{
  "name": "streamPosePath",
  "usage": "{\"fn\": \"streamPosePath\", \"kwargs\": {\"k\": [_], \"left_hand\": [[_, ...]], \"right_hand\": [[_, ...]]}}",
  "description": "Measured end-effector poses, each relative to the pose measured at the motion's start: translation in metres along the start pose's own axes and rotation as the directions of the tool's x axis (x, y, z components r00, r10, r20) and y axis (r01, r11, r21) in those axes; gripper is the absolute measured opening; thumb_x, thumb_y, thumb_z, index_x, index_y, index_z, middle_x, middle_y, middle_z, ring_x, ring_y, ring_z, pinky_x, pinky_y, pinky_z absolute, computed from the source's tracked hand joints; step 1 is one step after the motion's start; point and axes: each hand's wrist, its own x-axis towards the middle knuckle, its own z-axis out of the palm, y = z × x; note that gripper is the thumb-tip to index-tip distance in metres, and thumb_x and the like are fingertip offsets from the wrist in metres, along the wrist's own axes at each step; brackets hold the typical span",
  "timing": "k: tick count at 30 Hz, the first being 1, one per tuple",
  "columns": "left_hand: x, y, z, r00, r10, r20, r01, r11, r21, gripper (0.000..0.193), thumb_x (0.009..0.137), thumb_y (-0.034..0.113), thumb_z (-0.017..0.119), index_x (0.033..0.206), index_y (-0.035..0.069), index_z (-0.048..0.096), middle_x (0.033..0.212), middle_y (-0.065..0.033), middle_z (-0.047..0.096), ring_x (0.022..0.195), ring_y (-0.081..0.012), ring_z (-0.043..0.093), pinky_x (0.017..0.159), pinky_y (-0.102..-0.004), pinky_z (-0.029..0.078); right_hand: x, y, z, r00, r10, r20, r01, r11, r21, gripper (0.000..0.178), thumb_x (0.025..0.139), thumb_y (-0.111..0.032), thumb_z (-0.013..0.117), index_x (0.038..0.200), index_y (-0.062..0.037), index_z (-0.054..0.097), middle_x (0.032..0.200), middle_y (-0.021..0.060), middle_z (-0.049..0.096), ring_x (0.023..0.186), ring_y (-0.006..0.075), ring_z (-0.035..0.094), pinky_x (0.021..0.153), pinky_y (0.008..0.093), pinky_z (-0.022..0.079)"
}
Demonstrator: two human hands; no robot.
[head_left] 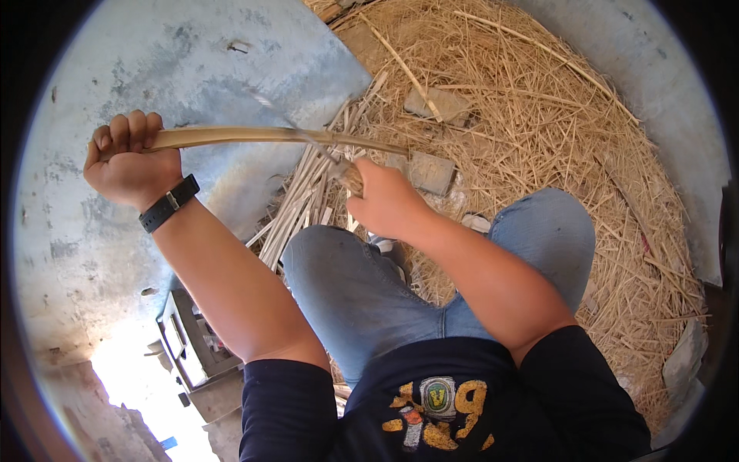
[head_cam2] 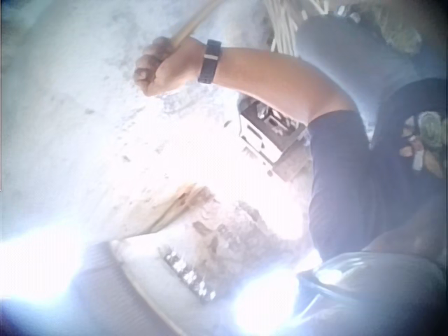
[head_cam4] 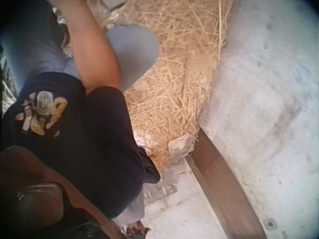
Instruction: The person sits on a straw-covered floor and uses a machete to split a long bamboo pole into thin strips. They hold the pole with one hand and repeatedly strike it with the machete to separate the fibers, dropping the resulting strips onto the floor.
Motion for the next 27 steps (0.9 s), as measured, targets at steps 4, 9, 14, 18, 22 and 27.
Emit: {"fn": "streamPosePath", "kwargs": {"k": [4, 9, 14, 18, 22, 27], "left_hand": [[-0.005, 0.008, 0.018, 0.999, 0.016, 0.047, -0.018, 0.999, 0.041, 0.017, 0.083, 0.016, 0.037, 0.066, 0.014, 0.035, 0.057, -0.0007, 0.029, 0.053, -0.0143, 0.022, 0.052, -0.0299, 0.023], [0.010, -0.001, 0.008, 0.999, -0.035, 0.008, 0.035, 0.999, -0.017, 0.017, 0.087, 0.017, 0.035, 0.070, 0.014, 0.036, 0.057, 0.0003, 0.027, 0.053, -0.0144, 0.021, 0.052, -0.0301, 0.022], [0.003, 0.003, 0.005, 0.999, -0.032, 0.020, 0.032, 0.999, -0.016, 0.018, 0.088, 0.018, 0.035, 0.071, 0.014, 0.036, 0.058, 0.0006, 0.027, 0.053, -0.0145, 0.021, 0.052, -0.0301, 0.022], [-0.001, 0.002, 0.027, 0.998, -0.035, 0.058, 0.036, 0.999, -0.011, 0.019, 0.087, 0.017, 0.034, 0.069, 0.014, 0.035, 0.058, 0.0001, 0.028, 0.054, -0.0146, 0.022, 0.052, -0.0304, 0.022], [0.003, 0.002, 0.029, 0.999, -0.051, -0.014, 0.051, 0.998, 0.020, 0.017, 0.087, 0.017, 0.035, 0.070, 0.014, 0.035, 0.058, 0.0000, 0.027, 0.054, -0.0147, 0.022, 0.052, -0.0302, 0.023], [0.005, 0.003, 0.004, 0.998, -0.063, -0.019, 0.063, 0.998, -0.008, 0.018, 0.087, 0.020, 0.037, 0.070, 0.015, 0.035, 0.058, 0.0008, 0.027, 0.053, -0.0138, 0.022, 0.052, -0.0295, 0.023]], "right_hand": [[0.001, 0.005, 0.001, 1.000, 0.012, 0.009, -0.013, 0.995, 0.101, 0.040, 0.079, -0.013, 0.063, 0.114, 0.0062, 0.055, 0.093, 0.0260, 0.067, 0.085, 0.0364, 0.068, 0.075, 0.0437, 0.054], [0.028, 0.050, 0.017, 0.995, 0.062, -0.073, -0.067, 0.995, -0.073, 0.038, 0.081, -0.012, 0.062, 0.113, 0.0081, 0.056, 0.095, 0.0279, 0.067, 0.087, 0.0375, 0.068, 0.078, 0.0435, 0.054], [0.002, 0.008, -0.004, 0.990, 0.135, 0.050, -0.136, 0.990, 0.022, 0.035, 0.080, -0.012, 0.063, 0.110, 0.0060, 0.057, 0.094, 0.0283, 0.067, 0.088, 0.0368, 0.068, 0.077, 0.0437, 0.053], [-0.013, -0.003, -0.009, 1.000, -0.007, -0.030, 0.008, 0.999, 0.033, 0.030, 0.079, -0.010, 0.063, 0.105, 0.0030, 0.057, 0.090, 0.0244, 0.067, 0.083, 0.0340, 0.067, 0.073, 0.0432, 0.052], [0.019, 0.059, 0.020, 0.991, 0.130, -0.007, -0.128, 0.986, 0.105, 0.036, 0.081, -0.013, 0.064, 0.112, 0.0032, 0.055, 0.094, 0.0248, 0.067, 0.088, 0.0346, 0.068, 0.078, 0.0444, 0.053], [0.015, 0.049, 0.021, 0.987, 0.163, -0.014, -0.162, 0.986, 0.047, 0.029, 0.078, -0.013, 0.065, 0.102, 0.0022, 0.055, 0.087, 0.0206, 0.065, 0.080, 0.0335, 0.066, 0.072, 0.0439, 0.053]]}}
